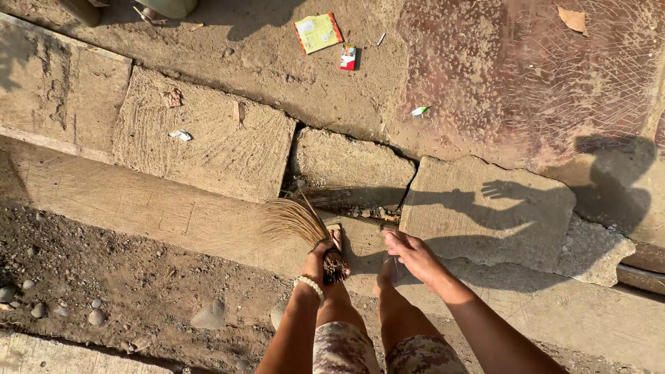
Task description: The person sweeps a concrete pavement area outdoors using a broom made of sticks.
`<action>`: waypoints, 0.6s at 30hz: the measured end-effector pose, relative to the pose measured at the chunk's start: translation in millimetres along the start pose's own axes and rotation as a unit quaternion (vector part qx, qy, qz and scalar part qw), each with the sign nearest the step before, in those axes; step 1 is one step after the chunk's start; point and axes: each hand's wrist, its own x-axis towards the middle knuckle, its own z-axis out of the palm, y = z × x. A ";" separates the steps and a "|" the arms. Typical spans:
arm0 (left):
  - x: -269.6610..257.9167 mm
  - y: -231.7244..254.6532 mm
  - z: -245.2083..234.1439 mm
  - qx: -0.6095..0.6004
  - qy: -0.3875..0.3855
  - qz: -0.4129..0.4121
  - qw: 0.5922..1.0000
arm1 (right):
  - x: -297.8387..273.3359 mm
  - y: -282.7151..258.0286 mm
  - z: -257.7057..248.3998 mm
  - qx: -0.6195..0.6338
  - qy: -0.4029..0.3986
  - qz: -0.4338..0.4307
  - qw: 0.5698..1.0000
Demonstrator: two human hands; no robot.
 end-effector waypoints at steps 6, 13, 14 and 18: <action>-98.2 3.0 -41.3 0.076 -0.015 -0.031 0.997 | 5.4 -28.5 20.4 0.034 -0.021 -0.005 0.999; -62.0 13.5 -8.9 0.097 0.090 -0.029 0.991 | 5.2 -27.3 6.8 0.044 0.025 0.000 0.999; -59.4 17.6 -12.9 0.102 0.048 -0.028 0.993 | 3.8 -20.4 5.1 0.064 0.022 -0.010 0.998; -92.6 2.9 -53.3 0.037 0.085 -0.031 0.995 | 0.4 -1.6 7.0 0.093 0.035 -0.009 0.995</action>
